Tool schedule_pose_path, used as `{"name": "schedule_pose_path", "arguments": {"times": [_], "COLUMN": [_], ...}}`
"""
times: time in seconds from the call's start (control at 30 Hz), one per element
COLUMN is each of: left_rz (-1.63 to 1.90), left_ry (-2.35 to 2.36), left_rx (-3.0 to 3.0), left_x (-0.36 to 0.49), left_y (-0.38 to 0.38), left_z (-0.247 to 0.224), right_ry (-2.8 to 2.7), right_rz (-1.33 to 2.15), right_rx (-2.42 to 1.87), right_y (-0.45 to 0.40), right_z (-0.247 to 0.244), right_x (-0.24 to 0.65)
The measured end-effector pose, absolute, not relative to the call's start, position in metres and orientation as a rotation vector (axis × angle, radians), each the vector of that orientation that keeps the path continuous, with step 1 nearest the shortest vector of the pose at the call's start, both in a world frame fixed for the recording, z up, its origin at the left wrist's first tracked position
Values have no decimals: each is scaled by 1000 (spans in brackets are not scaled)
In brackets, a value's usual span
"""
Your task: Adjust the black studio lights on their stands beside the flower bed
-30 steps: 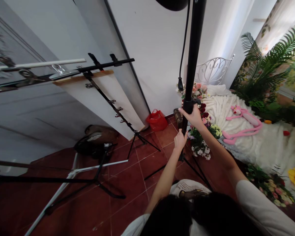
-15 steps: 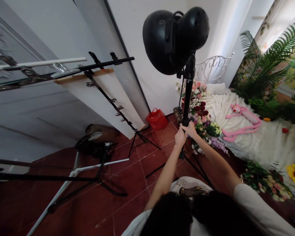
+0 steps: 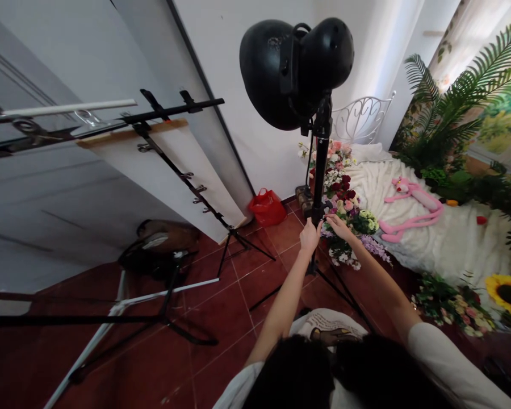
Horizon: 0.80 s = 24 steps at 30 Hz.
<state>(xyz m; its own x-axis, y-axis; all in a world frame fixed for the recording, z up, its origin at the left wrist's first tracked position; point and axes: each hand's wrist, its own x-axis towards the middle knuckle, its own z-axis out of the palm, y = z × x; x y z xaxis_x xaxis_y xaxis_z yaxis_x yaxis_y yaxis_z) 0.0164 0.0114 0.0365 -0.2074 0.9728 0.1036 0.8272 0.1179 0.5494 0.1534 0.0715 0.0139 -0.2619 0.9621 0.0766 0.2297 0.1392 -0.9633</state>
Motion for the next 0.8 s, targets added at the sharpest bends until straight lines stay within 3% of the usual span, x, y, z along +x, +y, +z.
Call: {"name": "schedule_pose_path", "arguments": {"times": [0.33, 0.47, 0.6, 0.8], "left_rz": [736, 840, 909, 588], "left_ry": [2071, 2006, 1969, 1890], "left_rx": [1714, 1687, 1650, 1561], "left_x": [18, 18, 17, 43], "left_y": [10, 8, -10, -52], "left_z": [40, 36, 11, -44], "right_ry": [-1514, -1282, -1066, -679], "right_rz": [1064, 1167, 1366, 1420], "right_rx": [-1572, -1572, -1428, -1434], "right_y": [82, 66, 22, -68], "right_z": [30, 33, 17, -25], "right_x": [121, 120, 143, 203]}}
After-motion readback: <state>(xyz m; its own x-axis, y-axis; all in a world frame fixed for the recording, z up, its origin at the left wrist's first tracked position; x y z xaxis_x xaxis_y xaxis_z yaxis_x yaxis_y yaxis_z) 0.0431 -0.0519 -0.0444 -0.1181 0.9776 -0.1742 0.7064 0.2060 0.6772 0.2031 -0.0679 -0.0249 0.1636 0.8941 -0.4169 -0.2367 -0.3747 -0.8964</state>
